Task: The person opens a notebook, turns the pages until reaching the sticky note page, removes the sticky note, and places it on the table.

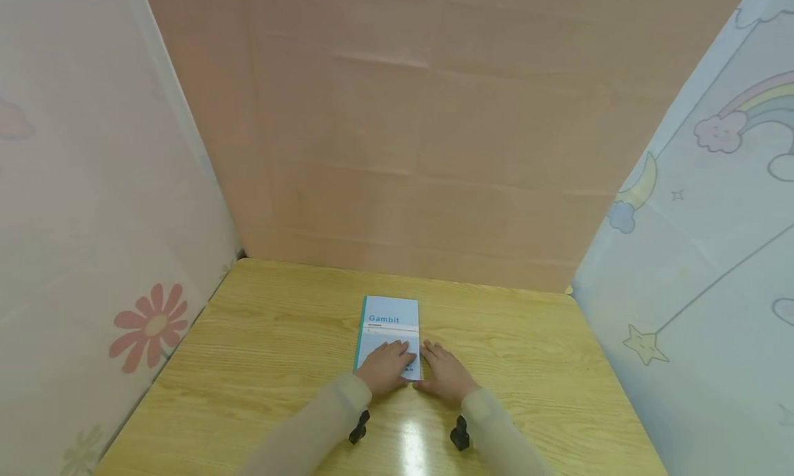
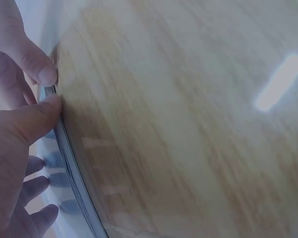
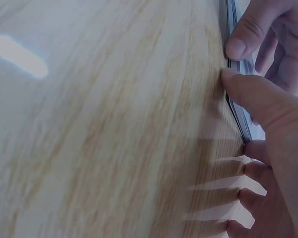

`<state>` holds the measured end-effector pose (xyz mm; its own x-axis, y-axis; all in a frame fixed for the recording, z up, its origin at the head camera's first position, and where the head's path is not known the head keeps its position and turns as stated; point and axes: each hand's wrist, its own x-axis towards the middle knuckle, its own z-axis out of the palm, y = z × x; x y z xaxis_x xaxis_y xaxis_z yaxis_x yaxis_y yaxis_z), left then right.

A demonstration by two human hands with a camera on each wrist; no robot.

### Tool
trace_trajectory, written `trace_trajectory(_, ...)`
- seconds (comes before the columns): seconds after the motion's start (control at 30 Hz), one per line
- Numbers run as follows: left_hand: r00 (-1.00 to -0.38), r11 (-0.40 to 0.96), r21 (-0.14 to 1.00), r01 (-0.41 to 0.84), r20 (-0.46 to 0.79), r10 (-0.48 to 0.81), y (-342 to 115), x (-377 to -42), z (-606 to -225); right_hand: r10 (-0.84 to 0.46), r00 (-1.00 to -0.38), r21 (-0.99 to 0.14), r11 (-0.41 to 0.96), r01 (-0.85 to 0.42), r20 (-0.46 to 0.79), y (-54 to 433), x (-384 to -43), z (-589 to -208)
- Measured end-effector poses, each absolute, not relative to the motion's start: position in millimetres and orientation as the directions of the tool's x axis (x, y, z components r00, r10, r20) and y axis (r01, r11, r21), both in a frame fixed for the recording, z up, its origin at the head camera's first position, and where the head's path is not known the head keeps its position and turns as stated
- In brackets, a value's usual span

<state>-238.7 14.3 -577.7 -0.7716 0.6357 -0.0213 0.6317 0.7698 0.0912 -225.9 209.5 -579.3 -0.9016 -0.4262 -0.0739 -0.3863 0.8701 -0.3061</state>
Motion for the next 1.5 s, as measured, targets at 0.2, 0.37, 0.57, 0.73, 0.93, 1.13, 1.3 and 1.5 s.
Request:
trace_trajectory(0.2, -0.762, 0.759, 0.085, 0.646, 0.001, 0.648, 14.1, -237.8, -577.7, -0.432, -0.899, -0.316, 0.865, -0.390, -0.074, 209.2, -225.9, -579.2)
trace_trajectory(0.37, -0.750, 0.746, 0.079, 0.661, 0.032, 0.661, 13.7, -239.8, -579.4, -0.434, -0.898, -0.314, 0.865, -0.392, -0.075, 209.9, -226.3, -580.0)
trace_trajectory(0.57, -0.743, 0.736, 0.107, 0.669, 0.079, 0.664, 12.2, -240.3, -577.5, -0.444, -0.894, -0.309, 0.860, -0.406, -0.061, 210.3, -225.9, -578.8)
trace_trajectory(0.73, -0.746, 0.726, 0.177, 0.665, 0.104, 0.658, 10.4, -240.0, -576.6, -0.439, -0.896, -0.316, 0.862, -0.397, -0.070, 210.7, -225.4, -577.5)
trace_trajectory(0.93, -0.750, 0.706, 0.278, 0.652, 0.094, 0.655, 4.8, -240.4, -563.4, -0.433, -0.898, -0.317, 0.865, -0.389, -0.078, 212.0, -225.6, -579.4)
trace_trajectory(1.13, -0.742, 0.664, 0.377, 0.646, 0.104, 0.663, -8.1, -240.3, -547.8, -0.427, -0.900, -0.311, 0.869, -0.385, -0.081, 211.7, -226.4, -581.3)
trace_trajectory(1.3, -0.736, 0.623, 0.435, 0.650, 0.157, 0.659, -21.7, -238.2, -539.6, -0.422, -0.902, -0.300, 0.875, -0.379, -0.092, 210.6, -225.5, -580.2)
trace_trajectory(1.5, -0.752, 0.588, 0.507, 0.630, 0.211, 0.624, -37.7, -233.9, -526.2, -0.423, -0.901, -0.312, 0.872, -0.377, -0.094, 210.3, -225.1, -577.2)
